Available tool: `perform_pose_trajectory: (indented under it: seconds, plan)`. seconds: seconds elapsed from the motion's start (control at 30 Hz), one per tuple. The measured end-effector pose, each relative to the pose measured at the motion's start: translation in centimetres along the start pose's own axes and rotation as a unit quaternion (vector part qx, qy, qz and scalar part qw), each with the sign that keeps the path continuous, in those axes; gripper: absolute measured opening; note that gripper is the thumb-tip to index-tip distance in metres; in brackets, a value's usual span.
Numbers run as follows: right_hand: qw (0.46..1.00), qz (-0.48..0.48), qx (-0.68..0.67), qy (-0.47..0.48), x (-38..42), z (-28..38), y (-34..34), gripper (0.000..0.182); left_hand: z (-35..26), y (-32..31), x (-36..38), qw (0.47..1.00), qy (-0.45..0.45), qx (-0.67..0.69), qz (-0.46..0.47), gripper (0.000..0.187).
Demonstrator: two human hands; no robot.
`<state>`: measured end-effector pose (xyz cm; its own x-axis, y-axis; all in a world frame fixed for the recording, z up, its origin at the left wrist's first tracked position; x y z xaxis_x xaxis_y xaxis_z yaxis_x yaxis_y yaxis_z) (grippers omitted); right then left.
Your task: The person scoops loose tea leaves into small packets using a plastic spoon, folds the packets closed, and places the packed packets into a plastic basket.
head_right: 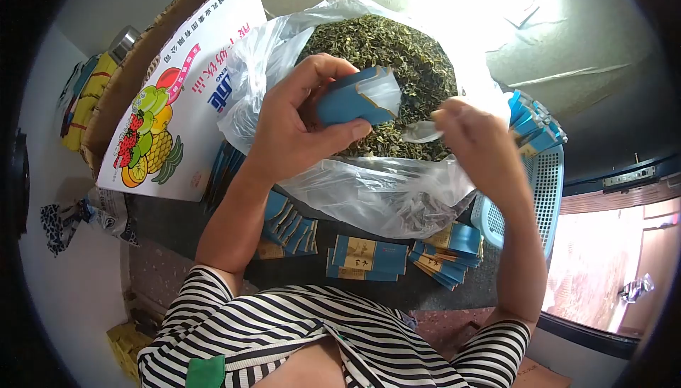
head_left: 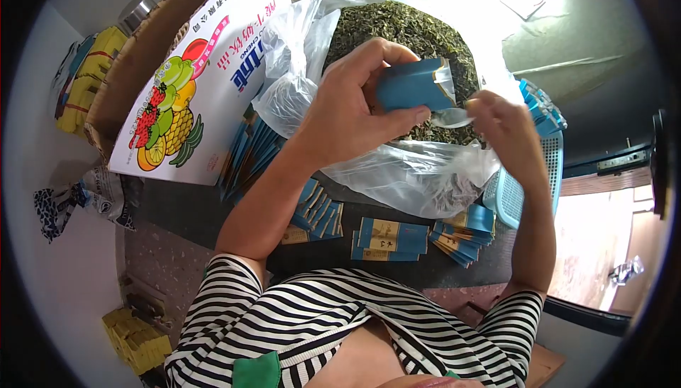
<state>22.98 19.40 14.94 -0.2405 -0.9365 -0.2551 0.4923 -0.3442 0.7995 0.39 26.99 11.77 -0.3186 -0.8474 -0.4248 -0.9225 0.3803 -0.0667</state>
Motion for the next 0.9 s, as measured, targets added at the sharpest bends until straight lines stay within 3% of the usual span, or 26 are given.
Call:
perform_pose_trajectory:
  seconds: [0.13,0.2,0.33,0.57,0.77,0.83,0.9]
  plan:
    - [0.995,0.020,-0.086,-0.045,-0.7,0.5,-4.5,0.023,-0.1,0.4,-0.3,0.999,-0.051,-0.015,-0.006,0.048]
    - [0.970,-0.015,-0.222,-0.102,-1.5,-0.1,-5.5,0.024,-0.1,0.7,-0.2,0.998,-0.049,-0.028,-0.013,0.048]
    - [0.955,-0.030,-0.277,-0.106,-2.7,-1.0,-5.1,0.027,0.0,1.0,-0.5,0.999,-0.022,-0.034,-0.028,0.045]
    - [0.938,-0.063,-0.326,-0.099,-3.1,-1.4,-1.7,0.027,0.3,1.1,-0.8,0.992,-0.055,-0.108,-0.034,0.042]
    - [0.938,-0.070,-0.329,-0.082,-2.4,0.5,0.9,0.026,0.2,0.9,-0.7,0.990,-0.008,-0.133,-0.033,0.043]
    - [0.939,-0.066,-0.326,-0.081,-2.2,1.6,1.1,0.026,0.4,0.7,-0.6,0.983,-0.067,-0.168,-0.034,0.044]
    - [0.949,-0.035,-0.306,-0.067,-2.1,2.8,0.9,0.026,0.5,0.5,-0.6,0.983,-0.063,-0.169,-0.036,0.044]
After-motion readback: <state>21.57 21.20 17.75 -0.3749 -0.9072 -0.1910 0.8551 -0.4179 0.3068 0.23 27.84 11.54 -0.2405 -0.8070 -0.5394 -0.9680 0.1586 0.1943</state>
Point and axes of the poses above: each hand's wrist, its own x-axis away from the middle knuckle, its own y-axis out of the back of the hand, z = x × y, the point moved 4 cm from there along -x, towards the middle knuckle, and after that the axes turned 14 degrees about -z, right-handed, at the moved point
